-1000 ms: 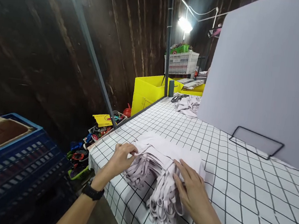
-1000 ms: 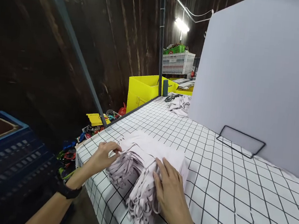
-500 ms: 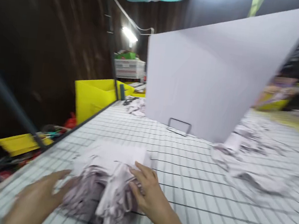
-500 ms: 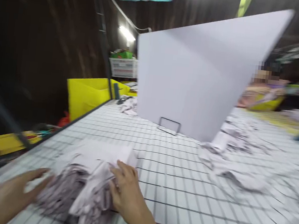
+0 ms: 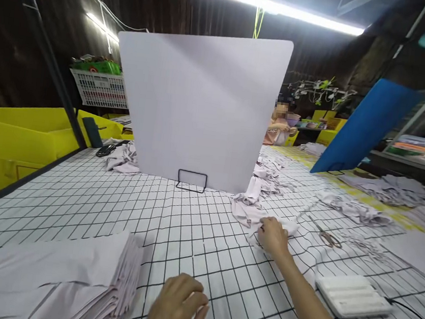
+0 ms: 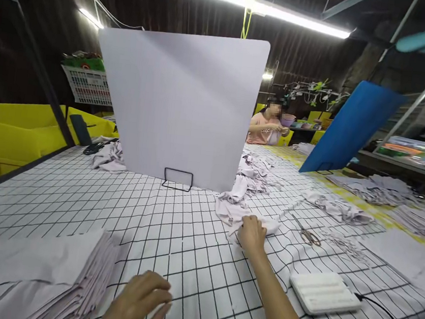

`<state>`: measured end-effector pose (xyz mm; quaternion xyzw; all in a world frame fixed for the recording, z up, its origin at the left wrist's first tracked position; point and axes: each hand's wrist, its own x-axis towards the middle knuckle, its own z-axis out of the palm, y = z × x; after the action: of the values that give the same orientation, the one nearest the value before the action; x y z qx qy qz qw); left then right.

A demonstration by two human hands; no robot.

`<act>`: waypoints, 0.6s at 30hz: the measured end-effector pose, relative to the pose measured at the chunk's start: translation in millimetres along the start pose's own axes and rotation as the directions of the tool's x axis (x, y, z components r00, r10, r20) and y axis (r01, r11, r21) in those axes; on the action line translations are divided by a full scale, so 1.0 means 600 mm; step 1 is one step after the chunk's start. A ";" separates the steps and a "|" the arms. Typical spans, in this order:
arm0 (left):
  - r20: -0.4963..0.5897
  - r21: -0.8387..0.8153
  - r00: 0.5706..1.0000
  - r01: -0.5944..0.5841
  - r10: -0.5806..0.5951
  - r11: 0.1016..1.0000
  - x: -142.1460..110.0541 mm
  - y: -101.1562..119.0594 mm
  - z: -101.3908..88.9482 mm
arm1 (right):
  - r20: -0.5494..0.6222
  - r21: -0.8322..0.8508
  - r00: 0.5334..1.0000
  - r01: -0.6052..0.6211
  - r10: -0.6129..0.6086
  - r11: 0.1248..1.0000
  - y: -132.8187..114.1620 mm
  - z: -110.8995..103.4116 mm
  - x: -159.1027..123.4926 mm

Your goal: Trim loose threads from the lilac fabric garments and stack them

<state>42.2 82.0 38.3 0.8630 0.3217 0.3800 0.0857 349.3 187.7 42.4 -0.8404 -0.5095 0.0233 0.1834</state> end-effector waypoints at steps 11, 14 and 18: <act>0.269 -0.206 0.882 0.445 -0.386 0.872 0.090 0.005 0.098 | 0.242 0.452 0.807 0.398 -0.539 0.799 0.008 -0.055 -0.210; 0.289 -0.150 0.878 0.435 -0.381 0.888 0.070 0.018 0.092 | 0.224 0.552 0.863 0.270 -0.453 0.789 0.032 -0.060 -0.228; 0.410 -0.106 0.890 0.266 -0.201 0.958 0.028 0.069 0.083 | 0.134 0.430 0.964 0.153 -0.231 0.890 0.070 -0.053 -0.181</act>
<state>106.3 65.2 30.2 0.8670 0.3680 0.2096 0.2625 340.1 67.3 42.0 -0.7215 -0.5882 0.1893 0.3126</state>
